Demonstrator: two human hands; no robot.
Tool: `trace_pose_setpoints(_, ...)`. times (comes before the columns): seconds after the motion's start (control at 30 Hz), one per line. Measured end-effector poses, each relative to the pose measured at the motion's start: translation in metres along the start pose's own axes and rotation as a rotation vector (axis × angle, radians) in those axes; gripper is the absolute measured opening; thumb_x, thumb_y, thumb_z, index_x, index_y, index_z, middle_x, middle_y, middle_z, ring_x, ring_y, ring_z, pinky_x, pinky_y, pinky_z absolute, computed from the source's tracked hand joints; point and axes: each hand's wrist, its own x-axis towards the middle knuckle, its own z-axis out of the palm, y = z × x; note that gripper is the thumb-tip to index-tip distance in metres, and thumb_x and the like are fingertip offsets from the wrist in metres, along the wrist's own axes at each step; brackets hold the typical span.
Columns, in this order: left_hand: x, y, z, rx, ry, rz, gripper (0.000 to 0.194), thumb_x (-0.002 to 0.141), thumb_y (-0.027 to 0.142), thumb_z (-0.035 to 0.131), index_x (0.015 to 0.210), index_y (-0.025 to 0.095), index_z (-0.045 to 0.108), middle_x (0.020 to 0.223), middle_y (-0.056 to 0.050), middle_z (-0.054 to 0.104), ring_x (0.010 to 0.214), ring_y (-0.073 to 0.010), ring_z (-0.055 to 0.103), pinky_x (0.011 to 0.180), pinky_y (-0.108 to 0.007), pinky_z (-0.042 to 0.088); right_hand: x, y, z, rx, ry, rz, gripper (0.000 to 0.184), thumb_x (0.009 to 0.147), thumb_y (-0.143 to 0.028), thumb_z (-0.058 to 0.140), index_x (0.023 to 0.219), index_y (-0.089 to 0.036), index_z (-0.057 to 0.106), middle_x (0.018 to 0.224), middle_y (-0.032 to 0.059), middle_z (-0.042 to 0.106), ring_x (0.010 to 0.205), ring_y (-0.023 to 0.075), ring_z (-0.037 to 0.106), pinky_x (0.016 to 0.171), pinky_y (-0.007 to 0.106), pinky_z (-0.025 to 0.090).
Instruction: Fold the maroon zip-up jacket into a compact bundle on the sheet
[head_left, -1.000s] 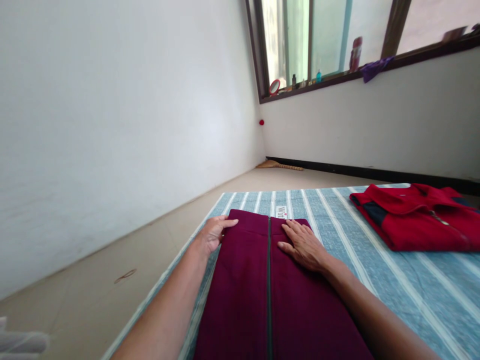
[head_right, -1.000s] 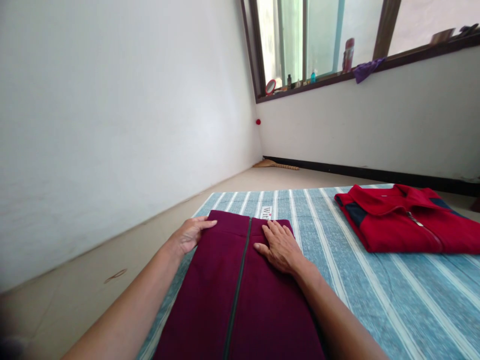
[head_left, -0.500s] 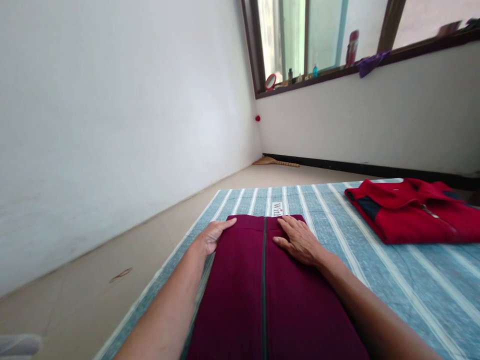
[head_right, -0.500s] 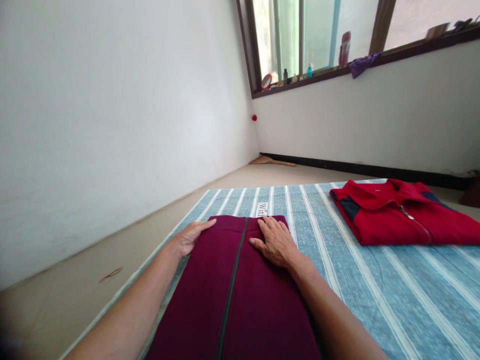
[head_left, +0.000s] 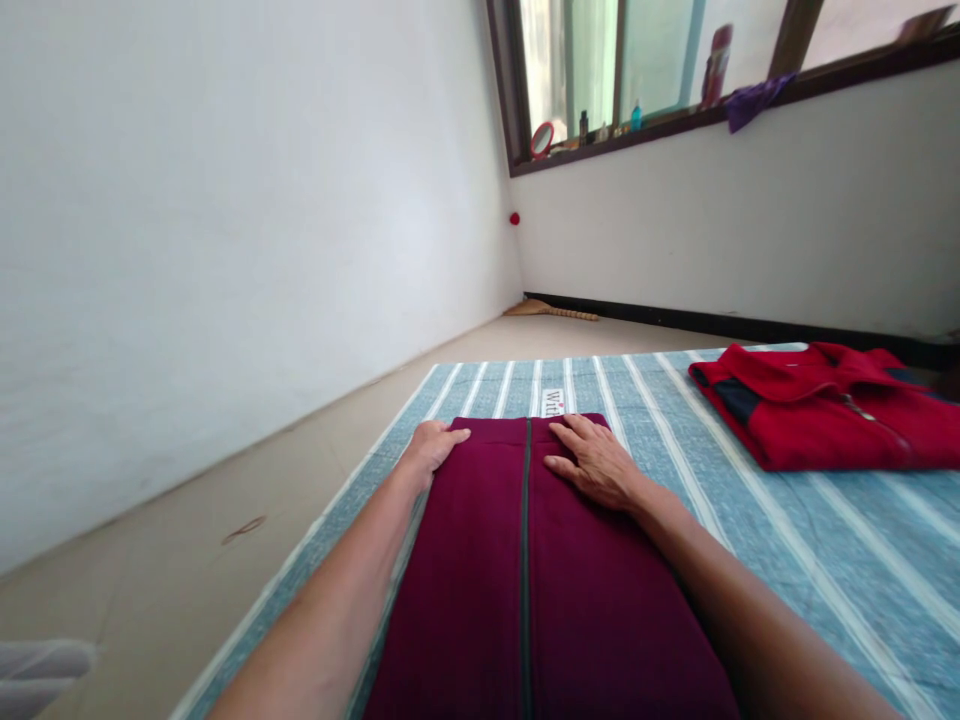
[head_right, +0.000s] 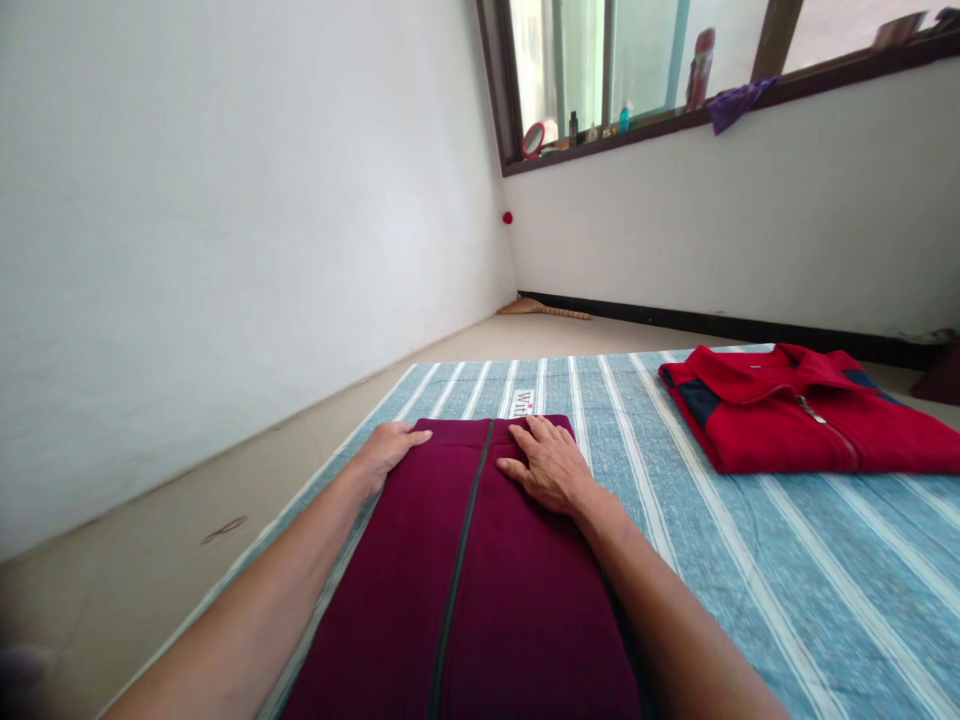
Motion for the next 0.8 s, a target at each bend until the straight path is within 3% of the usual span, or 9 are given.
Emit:
trace_pose_setpoints(0.1, -0.006, 0.015, 0.01, 0.175, 0.141, 0.168, 0.034, 0.064, 0.019, 0.072, 0.096, 0.016, 0.061, 0.121, -0.016, 0.06, 0.128, -0.0373, 0.041, 0.104, -0.044, 0.037, 0.0, 0.001, 0.0, 0.002, -0.001, -0.008, 0.054, 0.094, -0.053, 0.037, 0.136, -0.02, 0.044, 0.141, 0.0132, 0.04, 0.128, 0.03, 0.038, 0.102, 0.044, 0.032)
trace_pose_setpoints(0.2, -0.018, 0.021, 0.029, 0.322, 0.081, 0.344, 0.041, 0.072, 0.026, 0.069, 0.112, 0.019, 0.06, 0.145, -0.009, 0.041, 0.139, -0.0289, 0.024, 0.115, -0.036, 0.016, 0.0, 0.001, -0.002, -0.002, 0.001, -0.015, 0.052, 0.094, -0.052, 0.038, 0.135, -0.021, 0.045, 0.139, 0.0124, 0.042, 0.126, 0.0287, 0.039, 0.102, 0.042, 0.031)
trace_pose_setpoints(0.27, -0.025, 0.016, 0.043, 0.529, -0.062, 0.422, 0.045, 0.079, 0.038, 0.063, 0.121, 0.021, 0.056, 0.149, -0.009, 0.034, 0.141, -0.0284, 0.02, 0.115, -0.041, 0.01, -0.001, 0.0, -0.003, -0.007, 0.0, -0.014, 0.05, 0.094, -0.052, 0.039, 0.132, -0.021, 0.047, 0.136, 0.0119, 0.045, 0.123, 0.0276, 0.041, 0.101, 0.041, 0.032)
trace_pose_setpoints(0.37, -0.028, 0.003, 0.056, 0.769, -0.211, 0.428, 0.052, 0.088, 0.049, 0.048, 0.132, 0.021, 0.048, 0.151, -0.013, 0.028, 0.142, -0.0313, 0.014, 0.112, -0.054, 0.004, -0.001, 0.0, -0.005, -0.025, -0.004, -0.016, 0.049, 0.094, -0.052, 0.038, 0.129, -0.019, 0.049, 0.134, 0.0127, 0.046, 0.121, 0.0276, 0.043, 0.101, 0.041, 0.032)
trace_pose_setpoints(0.5, -0.029, 0.004, 0.056, 0.789, -0.217, 0.387, 0.053, 0.09, 0.052, 0.044, 0.134, 0.023, 0.046, 0.152, -0.013, 0.026, 0.142, -0.0309, 0.013, 0.111, -0.056, 0.004, -0.002, 0.001, -0.005, -0.04, -0.002, -0.016, 0.051, 0.094, -0.052, 0.038, 0.131, -0.017, 0.048, 0.137, 0.0143, 0.043, 0.123, 0.0295, 0.041, 0.101, 0.042, 0.032)
trace_pose_setpoints(0.6, -0.042, 0.014, 0.055, 0.796, -0.212, 0.435, 0.057, 0.09, 0.056, 0.041, 0.136, 0.023, 0.043, 0.154, -0.011, 0.022, 0.142, -0.0306, 0.011, 0.111, -0.054, 0.005, -0.002, 0.003, -0.004, -0.031, -0.002, -0.02, 0.052, 0.094, -0.052, 0.037, 0.132, -0.019, 0.047, 0.137, 0.0136, 0.043, 0.124, 0.0296, 0.04, 0.102, 0.043, 0.032)
trace_pose_setpoints(0.8, -0.082, 0.009, 0.072, 0.835, -0.377, 0.537, 0.07, 0.087, 0.062, 0.039, 0.144, 0.022, 0.031, 0.155, -0.011, 0.013, 0.143, -0.0294, 0.003, 0.112, -0.054, -0.001, -0.001, 0.008, -0.002, 0.047, -0.006, 0.013, 0.051, 0.093, -0.051, 0.041, 0.133, -0.02, 0.048, 0.143, 0.0122, 0.04, 0.131, 0.0298, 0.034, 0.107, 0.045, 0.027)
